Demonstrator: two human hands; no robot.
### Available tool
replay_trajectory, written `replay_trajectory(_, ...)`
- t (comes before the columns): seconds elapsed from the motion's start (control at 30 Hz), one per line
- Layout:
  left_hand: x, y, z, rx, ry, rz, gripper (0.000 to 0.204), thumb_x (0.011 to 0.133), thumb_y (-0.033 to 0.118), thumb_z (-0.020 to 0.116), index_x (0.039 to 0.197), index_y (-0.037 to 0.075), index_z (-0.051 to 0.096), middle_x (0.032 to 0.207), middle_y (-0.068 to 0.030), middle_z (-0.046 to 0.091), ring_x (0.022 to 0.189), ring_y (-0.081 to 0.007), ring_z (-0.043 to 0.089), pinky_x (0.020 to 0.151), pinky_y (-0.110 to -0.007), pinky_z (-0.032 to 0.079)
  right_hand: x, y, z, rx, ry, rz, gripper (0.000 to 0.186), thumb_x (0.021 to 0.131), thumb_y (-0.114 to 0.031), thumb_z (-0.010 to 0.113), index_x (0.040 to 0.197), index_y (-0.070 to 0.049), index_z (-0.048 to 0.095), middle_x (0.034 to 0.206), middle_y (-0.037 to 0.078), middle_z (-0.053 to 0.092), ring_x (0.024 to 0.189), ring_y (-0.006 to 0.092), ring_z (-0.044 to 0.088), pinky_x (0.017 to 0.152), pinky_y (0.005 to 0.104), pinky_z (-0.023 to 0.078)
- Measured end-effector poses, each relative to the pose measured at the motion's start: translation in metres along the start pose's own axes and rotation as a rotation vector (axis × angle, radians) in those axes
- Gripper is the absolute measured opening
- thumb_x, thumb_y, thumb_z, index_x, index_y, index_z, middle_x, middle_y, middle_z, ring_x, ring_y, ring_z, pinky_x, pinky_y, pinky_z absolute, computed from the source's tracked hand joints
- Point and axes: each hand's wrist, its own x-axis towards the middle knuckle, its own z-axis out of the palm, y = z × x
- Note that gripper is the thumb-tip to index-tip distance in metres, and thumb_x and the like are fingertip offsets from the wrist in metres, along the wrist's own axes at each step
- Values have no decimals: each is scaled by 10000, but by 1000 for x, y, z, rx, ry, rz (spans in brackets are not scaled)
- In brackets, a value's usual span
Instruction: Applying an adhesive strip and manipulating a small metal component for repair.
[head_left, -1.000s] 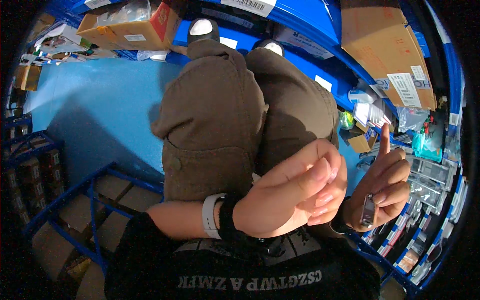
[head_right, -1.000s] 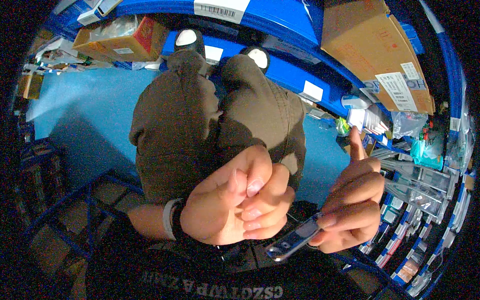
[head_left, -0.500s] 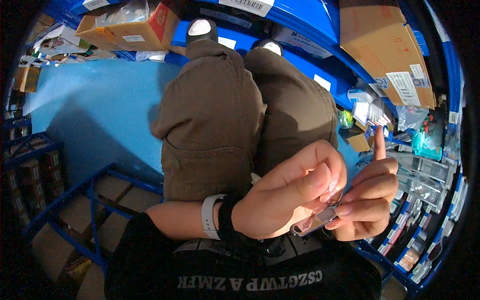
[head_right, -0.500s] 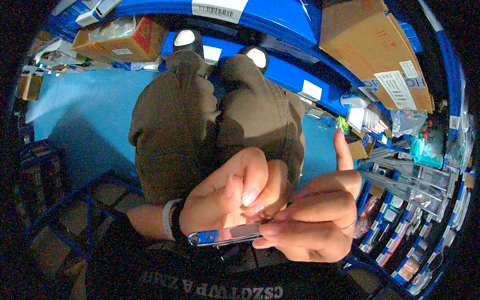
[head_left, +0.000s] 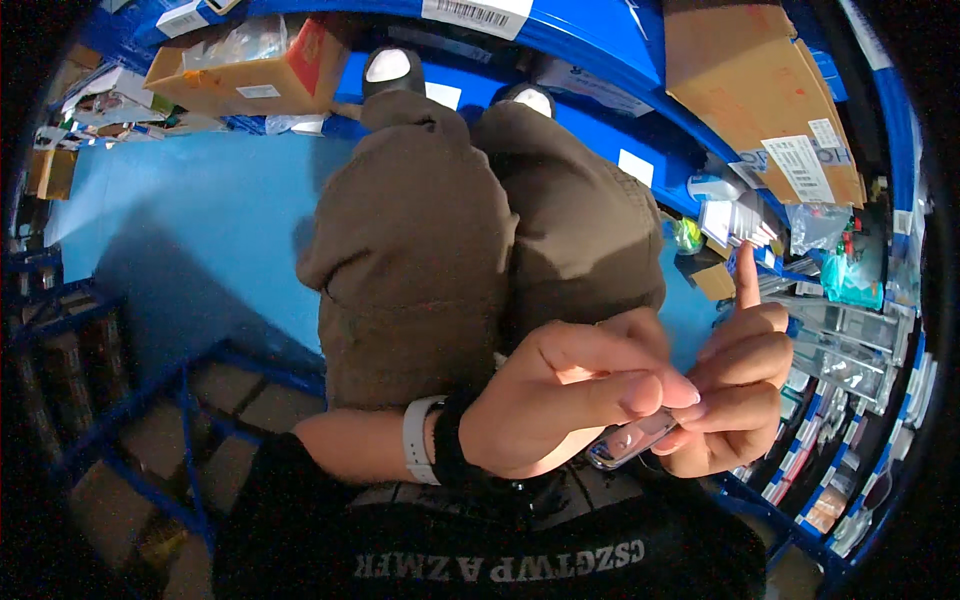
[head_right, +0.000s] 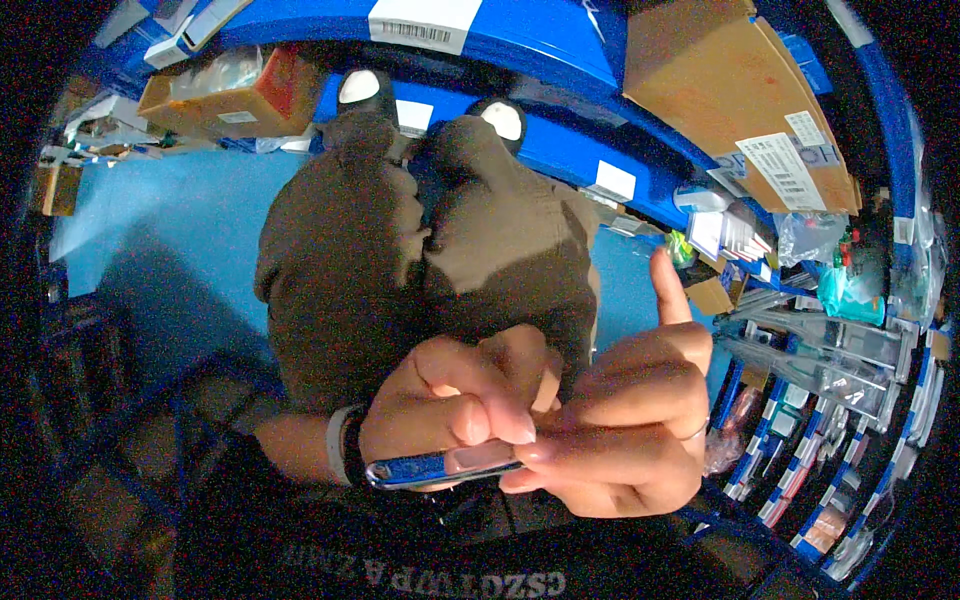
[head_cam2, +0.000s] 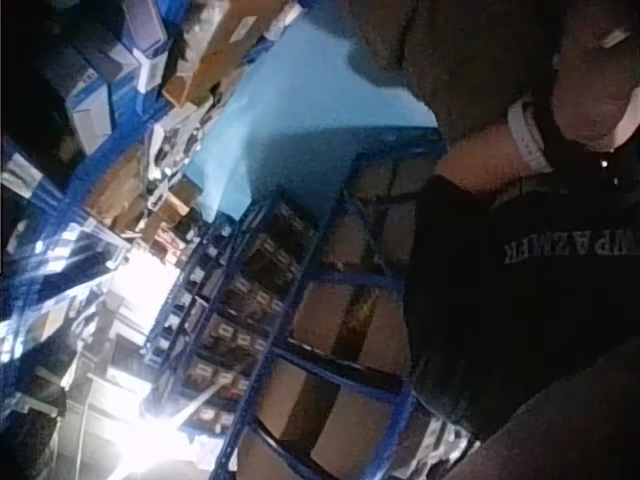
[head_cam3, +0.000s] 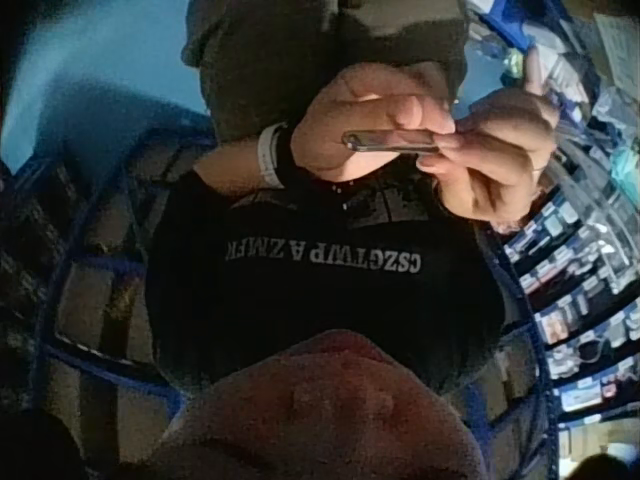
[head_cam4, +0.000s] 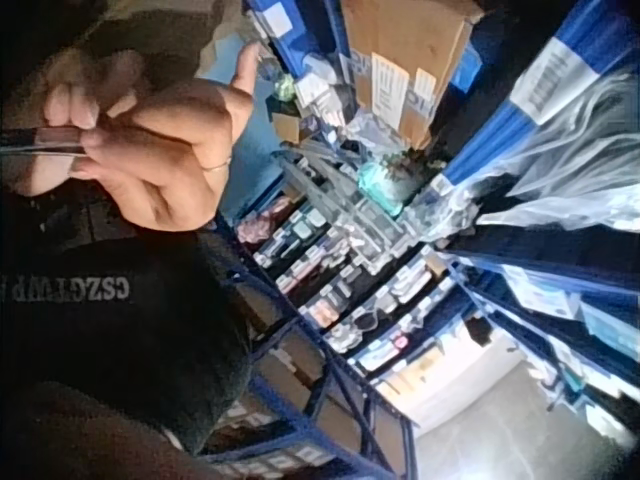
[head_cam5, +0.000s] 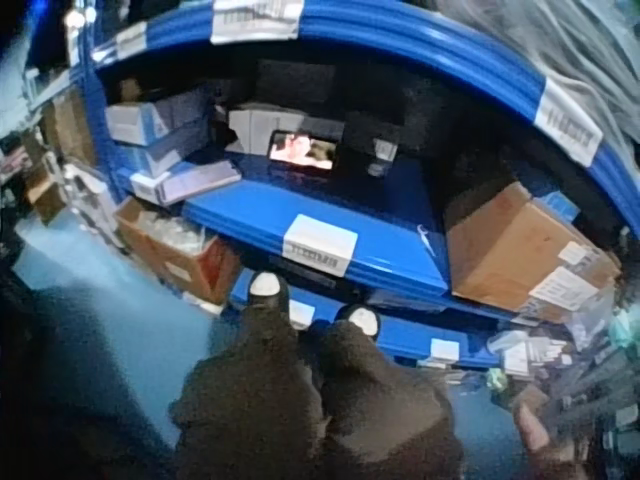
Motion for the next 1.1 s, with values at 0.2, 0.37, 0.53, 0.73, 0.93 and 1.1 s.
replay_trajectory(0.2, 0, -4, -2, -28, -9, 40, 225, 870, 147, 541, 978, -39, 607, 800, -37, 473, 612, -103, 448, 555, -238, 352, 0, 1, -1, 22, -18, 4, 243, 559, -249, 787, 732, -195, 625, 722, -49, 507, 672, 119, 471, 997, 552, 246)
replay_trajectory(0.37, 0, -3, 0, 8, 7, 14, 217, 875, 166, 537, 926, -32, 610, 794, -33, 464, 630, -104, 458, 567, -238, 355, 0, -2, 3, 20, 25, 8, 228, 560, -227, 781, 724, -192, 628, 714, -56, 514, 661, 111, 476, 997, 556, 244)
replay_trajectory(0.53, -2, -2, -1, 11, 10, -28, 215, 889, 203, 518, 876, -2, 581, 828, -21, 447, 668, -94, 449, 579, -224, 346, -1, -3, 6, 22, 30, 7, 223, 555, -231, 777, 715, -193, 627, 718, -60, 517, 667, 107, 484, 994, 560, 247)
replay_trajectory(0.73, -2, -4, 0, 12, -18, -43, 221, 905, 242, 483, 881, 25, 518, 832, -10, 423, 697, -86, 421, 602, -217, 327, -2, -2, 7, 36, 49, -12, 205, 560, -247, 768, 698, -195, 626, 724, -58, 521, 662, 103, 486, 992, 559, 250)
replay_trajectory(0.93, 0, 0, 1, 43, -41, -102, 235, 914, 277, 456, 866, 47, 469, 825, -1, 411, 689, -82, 395, 604, -217, 310, -2, -1, 11, 36, 95, -20, 189, 569, -250, 760, 690, -199, 623, 706, -60, 521, 650, 96, 485, 984, 553, 272)
replay_trajectory(1.1, -2, 2, 0, 118, -53, -54, 196, 923, 246, 436, 877, 57, 461, 839, -19, 410, 681, -88, 383, 622, -216, 312, -2, -2, 12, 53, 97, -11, 193, 560, -258, 764, 678, -202, 622, 694, -64, 526, 655, 97, 485, 987, 539, 278)
